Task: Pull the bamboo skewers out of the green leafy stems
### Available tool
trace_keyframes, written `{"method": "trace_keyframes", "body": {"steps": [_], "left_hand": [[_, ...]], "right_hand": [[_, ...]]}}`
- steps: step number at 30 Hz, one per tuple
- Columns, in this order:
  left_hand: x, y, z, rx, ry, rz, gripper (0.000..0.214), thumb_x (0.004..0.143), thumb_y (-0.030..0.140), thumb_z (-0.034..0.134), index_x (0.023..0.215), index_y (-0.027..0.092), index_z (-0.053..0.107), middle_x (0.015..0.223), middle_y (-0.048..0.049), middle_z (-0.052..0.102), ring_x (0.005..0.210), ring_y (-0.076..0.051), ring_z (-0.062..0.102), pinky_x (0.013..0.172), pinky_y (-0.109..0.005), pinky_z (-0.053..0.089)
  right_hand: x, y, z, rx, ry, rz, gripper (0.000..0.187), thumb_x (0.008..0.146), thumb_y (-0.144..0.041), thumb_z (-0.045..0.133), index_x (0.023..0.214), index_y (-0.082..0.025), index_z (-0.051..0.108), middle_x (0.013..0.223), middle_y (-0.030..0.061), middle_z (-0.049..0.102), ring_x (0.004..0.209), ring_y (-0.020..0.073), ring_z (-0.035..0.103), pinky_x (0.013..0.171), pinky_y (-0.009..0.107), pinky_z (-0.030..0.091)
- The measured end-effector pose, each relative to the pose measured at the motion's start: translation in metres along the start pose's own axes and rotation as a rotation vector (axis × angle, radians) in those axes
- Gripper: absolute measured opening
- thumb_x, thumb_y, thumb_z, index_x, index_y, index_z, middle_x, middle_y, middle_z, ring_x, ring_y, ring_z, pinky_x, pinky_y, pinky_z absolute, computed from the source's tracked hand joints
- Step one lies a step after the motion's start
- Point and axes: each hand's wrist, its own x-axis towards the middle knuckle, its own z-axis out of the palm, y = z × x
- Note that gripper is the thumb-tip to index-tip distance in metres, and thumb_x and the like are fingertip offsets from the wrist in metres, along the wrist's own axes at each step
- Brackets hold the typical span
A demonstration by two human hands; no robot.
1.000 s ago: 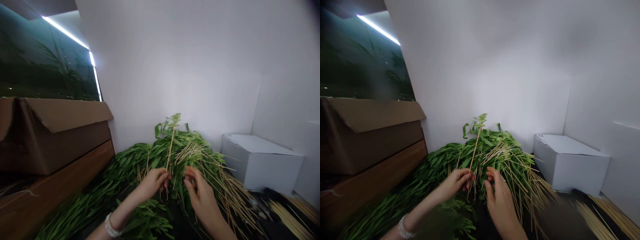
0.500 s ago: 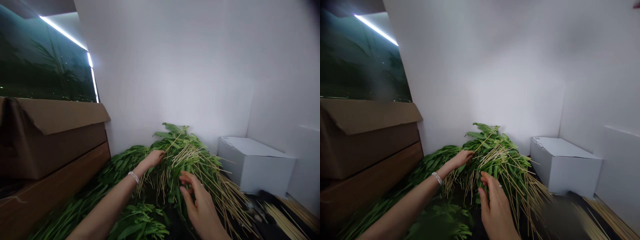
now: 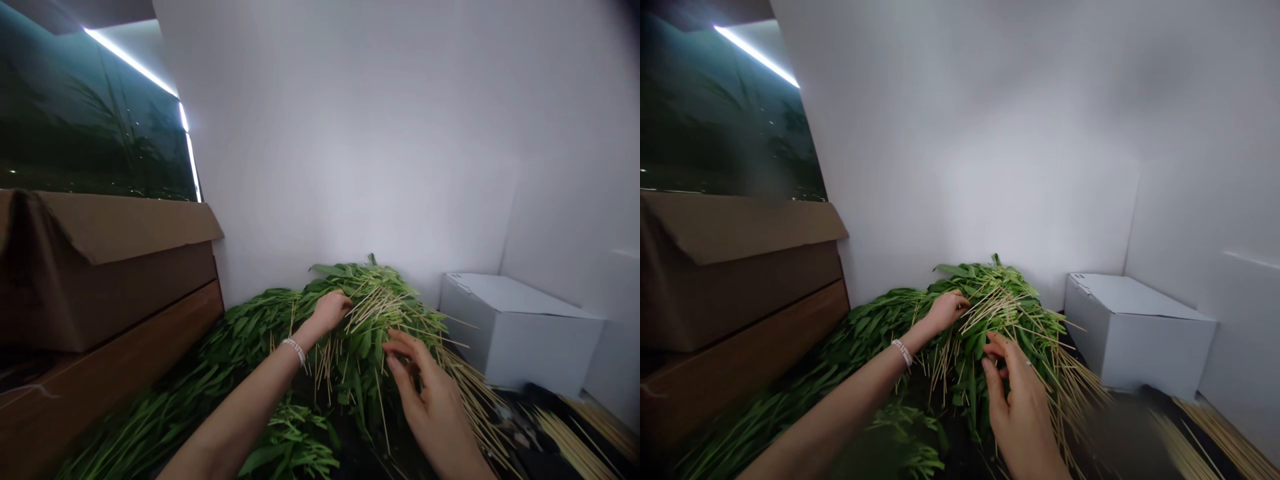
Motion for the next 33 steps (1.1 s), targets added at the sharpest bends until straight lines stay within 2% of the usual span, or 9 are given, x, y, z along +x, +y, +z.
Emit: {"method": "trace_keyframes", "body": {"steps": [3, 8, 15, 18, 21, 24, 28, 33], "left_hand": [[0.006, -0.001, 0.010, -0.031, 0.009, 0.004, 0.029, 0.081, 0.020, 0.058, 0.107, 0.024, 0.070, 0.101, -0.0057, 0.067, 0.093, -0.021, 0.062, 0.081, -0.027, 0.046], [0.011, -0.004, 0.024, -0.102, 0.036, -0.024, 0.016, 0.077, 0.019, 0.062, 0.087, 0.020, 0.074, 0.090, -0.0069, 0.068, 0.084, -0.021, 0.062, 0.076, -0.028, 0.046], [0.014, -0.014, 0.030, -0.284, 0.231, -0.147, 0.012, 0.079, 0.014, 0.057, 0.084, 0.015, 0.068, 0.090, -0.0074, 0.066, 0.088, -0.019, 0.060, 0.082, -0.030, 0.045], [0.017, -0.019, 0.032, -0.396, 0.273, -0.182, 0.010, 0.081, 0.017, 0.056, 0.084, 0.014, 0.065, 0.085, -0.0052, 0.067, 0.076, -0.016, 0.062, 0.073, -0.027, 0.048], [0.019, -0.021, 0.037, -0.495, 0.277, -0.197, 0.011, 0.082, 0.016, 0.053, 0.087, 0.013, 0.062, 0.080, -0.0037, 0.068, 0.060, -0.012, 0.061, 0.060, -0.023, 0.049], [0.017, -0.020, 0.041, -0.560, 0.268, -0.160, 0.021, 0.081, 0.008, 0.048, 0.096, 0.013, 0.061, 0.091, -0.0046, 0.070, 0.059, -0.010, 0.062, 0.057, -0.020, 0.049], [0.016, -0.017, 0.041, -0.559, 0.214, -0.079, 0.031, 0.079, 0.004, 0.044, 0.097, 0.014, 0.066, 0.099, -0.0048, 0.071, 0.068, -0.011, 0.065, 0.070, -0.022, 0.052], [0.023, -0.015, 0.037, -0.465, 0.091, 0.038, 0.031, 0.080, 0.010, 0.047, 0.099, 0.016, 0.071, 0.099, -0.0048, 0.073, 0.090, -0.016, 0.066, 0.086, -0.026, 0.049]], "right_hand": [[0.001, 0.001, -0.003, -0.001, 0.012, 0.003, 0.030, 0.091, -0.036, 0.043, 0.118, -0.026, 0.050, 0.104, 0.0037, 0.067, 0.093, 0.0160, 0.064, 0.073, 0.027, 0.053], [0.001, 0.001, -0.003, -0.009, -0.003, -0.006, 0.028, 0.091, -0.035, 0.044, 0.115, -0.026, 0.052, 0.103, 0.0038, 0.067, 0.092, 0.0158, 0.065, 0.072, 0.026, 0.053], [0.001, 0.003, -0.003, 0.004, -0.009, 0.002, 0.026, 0.092, -0.035, 0.043, 0.114, -0.026, 0.053, 0.100, 0.0026, 0.068, 0.090, 0.0147, 0.065, 0.073, 0.025, 0.053], [0.001, 0.003, -0.001, 0.001, -0.017, 0.004, 0.026, 0.092, -0.035, 0.043, 0.114, -0.026, 0.053, 0.099, 0.0024, 0.068, 0.087, 0.0142, 0.065, 0.071, 0.025, 0.053], [0.002, 0.004, 0.000, 0.002, -0.021, 0.002, 0.027, 0.092, -0.035, 0.043, 0.114, -0.025, 0.053, 0.098, 0.0025, 0.068, 0.085, 0.0144, 0.065, 0.070, 0.025, 0.052], [0.003, 0.006, 0.000, -0.006, -0.031, 0.000, 0.026, 0.092, -0.035, 0.042, 0.113, -0.025, 0.054, 0.096, 0.0024, 0.069, 0.084, 0.0149, 0.066, 0.069, 0.026, 0.052], [0.003, 0.008, 0.000, -0.011, -0.033, -0.004, 0.026, 0.092, -0.035, 0.042, 0.112, -0.025, 0.054, 0.095, 0.0022, 0.069, 0.085, 0.0156, 0.066, 0.070, 0.027, 0.052], [0.002, 0.011, 0.002, -0.018, -0.025, 0.012, 0.026, 0.091, -0.035, 0.042, 0.111, -0.025, 0.055, 0.097, 0.0025, 0.069, 0.086, 0.0159, 0.066, 0.074, 0.028, 0.052]]}}
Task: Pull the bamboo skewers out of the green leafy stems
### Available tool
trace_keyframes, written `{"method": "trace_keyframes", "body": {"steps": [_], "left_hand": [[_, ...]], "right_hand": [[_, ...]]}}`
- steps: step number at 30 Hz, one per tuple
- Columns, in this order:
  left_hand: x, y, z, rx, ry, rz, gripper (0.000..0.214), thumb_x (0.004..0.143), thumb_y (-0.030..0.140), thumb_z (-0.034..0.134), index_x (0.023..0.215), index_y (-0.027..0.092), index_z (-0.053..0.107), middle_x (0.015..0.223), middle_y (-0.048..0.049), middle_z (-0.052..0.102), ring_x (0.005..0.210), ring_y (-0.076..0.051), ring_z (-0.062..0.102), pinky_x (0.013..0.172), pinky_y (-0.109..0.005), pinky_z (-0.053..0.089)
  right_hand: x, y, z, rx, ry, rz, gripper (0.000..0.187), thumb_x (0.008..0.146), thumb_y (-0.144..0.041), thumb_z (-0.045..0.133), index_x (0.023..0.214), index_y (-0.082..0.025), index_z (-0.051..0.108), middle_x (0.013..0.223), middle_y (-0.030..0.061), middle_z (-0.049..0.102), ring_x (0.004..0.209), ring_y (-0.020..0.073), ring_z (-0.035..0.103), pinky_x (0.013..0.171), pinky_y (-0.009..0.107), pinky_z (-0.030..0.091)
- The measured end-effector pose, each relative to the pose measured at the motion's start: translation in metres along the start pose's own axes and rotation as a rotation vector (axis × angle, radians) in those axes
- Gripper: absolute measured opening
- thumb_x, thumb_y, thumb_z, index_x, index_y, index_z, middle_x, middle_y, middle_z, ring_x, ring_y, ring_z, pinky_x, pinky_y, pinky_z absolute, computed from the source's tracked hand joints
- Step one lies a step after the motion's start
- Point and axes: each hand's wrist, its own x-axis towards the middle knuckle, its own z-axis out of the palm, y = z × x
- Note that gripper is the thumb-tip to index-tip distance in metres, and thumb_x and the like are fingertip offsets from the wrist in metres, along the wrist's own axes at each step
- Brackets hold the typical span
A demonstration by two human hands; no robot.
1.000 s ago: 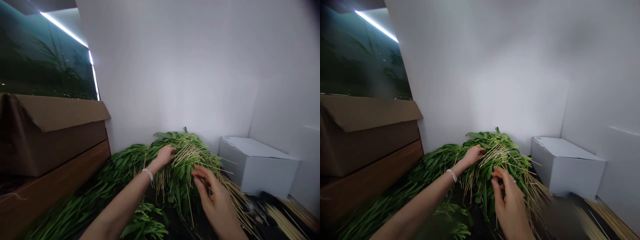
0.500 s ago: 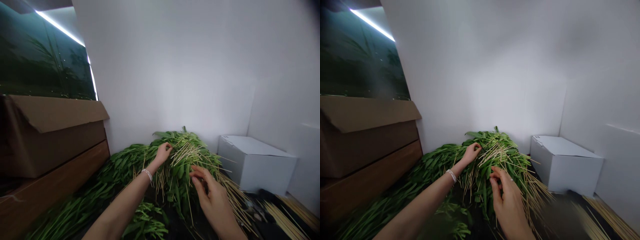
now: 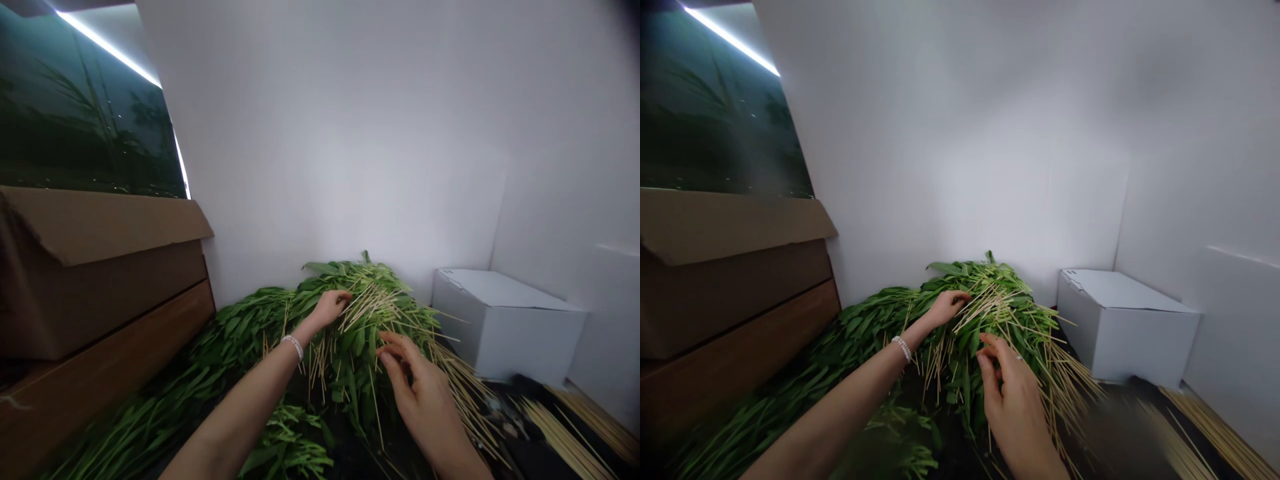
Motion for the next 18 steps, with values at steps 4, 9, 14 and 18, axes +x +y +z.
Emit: {"method": "trace_keyframes", "body": {"steps": [4, 9, 14, 18], "left_hand": [[0.005, 0.004, -0.001, 0.108, -0.126, 0.059, 0.036, 0.076, 0.009, 0.050, 0.104, 0.019, 0.071, 0.101, -0.0033, 0.073, 0.090, -0.017, 0.066, 0.085, -0.025, 0.048], [0.011, 0.013, -0.002, 0.273, -0.241, 0.091, 0.024, 0.073, 0.014, 0.056, 0.088, 0.017, 0.075, 0.085, -0.0064, 0.075, 0.073, -0.018, 0.066, 0.073, -0.025, 0.049], [0.020, 0.018, -0.008, 0.439, -0.232, 0.070, 0.026, 0.078, 0.012, 0.050, 0.088, 0.016, 0.074, 0.089, -0.0106, 0.073, 0.083, -0.020, 0.065, 0.082, -0.029, 0.048], [0.020, 0.020, -0.010, 0.523, -0.246, 0.077, 0.026, 0.081, 0.013, 0.048, 0.089, 0.017, 0.072, 0.093, -0.0109, 0.071, 0.090, -0.020, 0.064, 0.087, -0.031, 0.047]], "right_hand": [[-0.001, 0.000, 0.000, 0.005, -0.028, 0.005, 0.025, 0.092, -0.035, 0.042, 0.111, -0.026, 0.055, 0.098, 0.0012, 0.070, 0.085, 0.0149, 0.066, 0.070, 0.026, 0.051], [-0.002, -0.002, -0.001, 0.004, -0.036, 0.024, 0.025, 0.092, -0.035, 0.041, 0.110, -0.027, 0.056, 0.104, 0.0016, 0.069, 0.088, 0.0148, 0.066, 0.068, 0.025, 0.051], [-0.002, -0.001, -0.001, 0.024, -0.062, 0.003, 0.024, 0.093, -0.034, 0.041, 0.109, -0.026, 0.056, 0.098, 0.0006, 0.070, 0.086, 0.0147, 0.066, 0.072, 0.026, 0.050], [-0.001, -0.003, 0.000, 0.038, -0.083, -0.010, 0.023, 0.093, -0.033, 0.040, 0.108, -0.026, 0.056, 0.091, -0.0005, 0.070, 0.083, 0.0142, 0.066, 0.073, 0.026, 0.049]]}}
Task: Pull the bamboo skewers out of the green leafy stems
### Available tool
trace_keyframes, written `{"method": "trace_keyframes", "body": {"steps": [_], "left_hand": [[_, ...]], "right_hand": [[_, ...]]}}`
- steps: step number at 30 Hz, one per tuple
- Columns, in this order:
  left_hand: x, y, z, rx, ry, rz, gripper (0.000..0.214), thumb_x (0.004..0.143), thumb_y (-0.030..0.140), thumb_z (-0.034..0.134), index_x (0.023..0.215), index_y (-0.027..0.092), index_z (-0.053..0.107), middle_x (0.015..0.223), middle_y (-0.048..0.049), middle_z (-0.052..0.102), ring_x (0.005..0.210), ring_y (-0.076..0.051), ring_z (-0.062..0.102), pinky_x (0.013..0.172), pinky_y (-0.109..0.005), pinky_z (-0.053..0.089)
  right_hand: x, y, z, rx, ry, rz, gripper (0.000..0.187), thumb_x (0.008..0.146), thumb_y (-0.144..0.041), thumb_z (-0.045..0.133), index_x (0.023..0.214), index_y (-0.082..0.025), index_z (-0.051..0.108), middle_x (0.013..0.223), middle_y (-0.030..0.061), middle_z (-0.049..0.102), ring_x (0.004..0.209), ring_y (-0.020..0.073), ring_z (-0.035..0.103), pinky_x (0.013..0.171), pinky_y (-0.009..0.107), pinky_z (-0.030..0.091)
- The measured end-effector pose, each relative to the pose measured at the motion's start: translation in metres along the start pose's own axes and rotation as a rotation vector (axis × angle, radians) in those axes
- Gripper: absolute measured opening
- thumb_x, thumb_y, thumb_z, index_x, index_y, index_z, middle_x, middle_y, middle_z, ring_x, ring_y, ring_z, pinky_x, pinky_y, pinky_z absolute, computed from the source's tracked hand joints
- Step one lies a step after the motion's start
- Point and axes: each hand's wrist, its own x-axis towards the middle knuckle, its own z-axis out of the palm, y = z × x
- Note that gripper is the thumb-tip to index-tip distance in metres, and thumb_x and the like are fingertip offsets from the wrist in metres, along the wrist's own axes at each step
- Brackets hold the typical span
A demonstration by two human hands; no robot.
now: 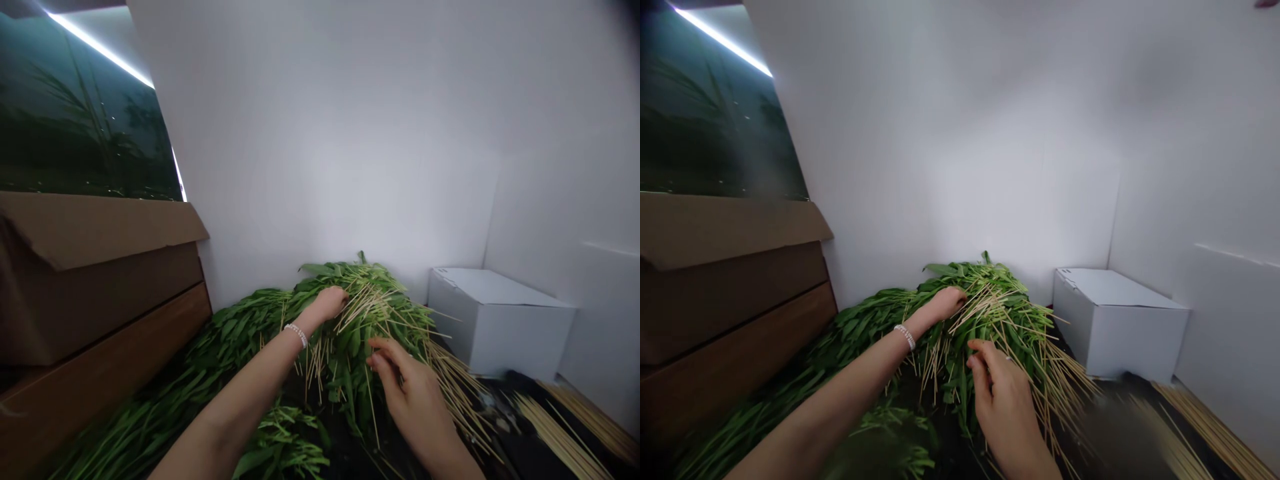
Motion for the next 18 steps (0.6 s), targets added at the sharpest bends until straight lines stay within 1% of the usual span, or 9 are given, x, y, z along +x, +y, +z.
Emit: {"method": "trace_keyframes", "body": {"steps": [4, 7, 8, 10, 12, 13, 15, 17, 18], "left_hand": [[-0.003, 0.004, 0.003, 0.036, -0.009, 0.003, 0.026, 0.080, 0.014, 0.048, 0.088, 0.019, 0.073, 0.092, -0.0114, 0.070, 0.090, -0.023, 0.065, 0.085, -0.034, 0.048], [-0.004, 0.007, 0.004, 0.026, 0.006, -0.006, 0.025, 0.079, 0.013, 0.050, 0.082, 0.019, 0.074, 0.090, -0.0124, 0.070, 0.092, -0.025, 0.064, 0.084, -0.035, 0.048], [-0.004, 0.008, 0.003, 0.014, 0.016, -0.014, 0.026, 0.078, 0.012, 0.050, 0.084, 0.019, 0.074, 0.091, -0.0126, 0.070, 0.093, -0.025, 0.064, 0.084, -0.034, 0.048], [-0.005, 0.007, -0.001, -0.020, 0.051, -0.038, 0.032, 0.079, 0.011, 0.048, 0.098, 0.020, 0.072, 0.098, -0.0123, 0.069, 0.095, -0.025, 0.064, 0.085, -0.033, 0.048], [-0.010, 0.003, -0.010, -0.067, 0.093, -0.071, 0.040, 0.082, 0.012, 0.046, 0.114, 0.022, 0.066, 0.106, -0.0111, 0.069, 0.097, -0.023, 0.063, 0.086, -0.032, 0.047], [-0.015, 0.001, -0.015, -0.095, 0.107, -0.086, 0.040, 0.082, 0.013, 0.046, 0.117, 0.022, 0.065, 0.107, -0.0100, 0.069, 0.096, -0.022, 0.064, 0.085, -0.030, 0.047], [-0.030, -0.004, -0.030, -0.156, 0.110, -0.106, 0.033, 0.082, 0.017, 0.050, 0.108, 0.021, 0.069, 0.099, -0.0072, 0.072, 0.089, -0.020, 0.065, 0.080, -0.026, 0.048], [-0.057, -0.006, -0.048, -0.224, 0.088, -0.112, 0.023, 0.081, 0.022, 0.054, 0.094, 0.018, 0.073, 0.084, -0.0041, 0.073, 0.076, -0.017, 0.065, 0.071, -0.023, 0.048], [-0.074, -0.005, -0.058, -0.261, 0.074, -0.117, 0.022, 0.081, 0.025, 0.055, 0.090, 0.017, 0.073, 0.079, -0.0029, 0.073, 0.070, -0.015, 0.064, 0.066, -0.021, 0.048]], "right_hand": [[-0.001, -0.002, 0.002, -0.005, 0.006, -0.002, 0.023, 0.093, -0.032, 0.040, 0.107, -0.025, 0.057, 0.092, -0.0001, 0.069, 0.083, 0.0140, 0.066, 0.072, 0.025, 0.049], [-0.002, -0.003, 0.002, -0.024, 0.015, -0.018, 0.024, 0.093, -0.031, 0.039, 0.106, -0.025, 0.058, 0.092, 0.0007, 0.069, 0.083, 0.0143, 0.066, 0.071, 0.025, 0.050], [-0.002, -0.003, 0.002, -0.031, 0.013, -0.024, 0.024, 0.094, -0.031, 0.039, 0.106, -0.024, 0.058, 0.092, 0.0010, 0.069, 0.083, 0.0145, 0.066, 0.071, 0.026, 0.050], [-0.001, -0.003, 0.001, -0.045, 0.006, -0.032, 0.024, 0.094, -0.031, 0.038, 0.105, -0.024, 0.059, 0.091, 0.0015, 0.069, 0.082, 0.0150, 0.066, 0.071, 0.026, 0.050], [-0.001, -0.003, 0.001, -0.052, 0.001, -0.038, 0.025, 0.094, -0.031, 0.038, 0.104, -0.023, 0.059, 0.091, 0.0020, 0.070, 0.081, 0.0154, 0.067, 0.071, 0.026, 0.051], [-0.001, -0.003, 0.001, -0.052, 0.001, -0.042, 0.025, 0.094, -0.031, 0.038, 0.104, -0.023, 0.060, 0.090, 0.0022, 0.070, 0.081, 0.0156, 0.067, 0.071, 0.026, 0.051], [-0.001, -0.004, 0.001, -0.046, -0.001, -0.044, 0.025, 0.093, -0.031, 0.038, 0.104, -0.023, 0.060, 0.089, 0.0024, 0.070, 0.080, 0.0157, 0.067, 0.071, 0.026, 0.051], [-0.002, -0.005, -0.002, -0.032, -0.004, -0.038, 0.025, 0.093, -0.032, 0.039, 0.104, -0.024, 0.061, 0.088, 0.0019, 0.071, 0.080, 0.0157, 0.068, 0.071, 0.026, 0.052], [-0.002, -0.006, -0.004, -0.024, -0.009, -0.030, 0.025, 0.093, -0.032, 0.040, 0.103, -0.024, 0.061, 0.088, 0.0016, 0.071, 0.080, 0.0157, 0.068, 0.070, 0.026, 0.052]]}}
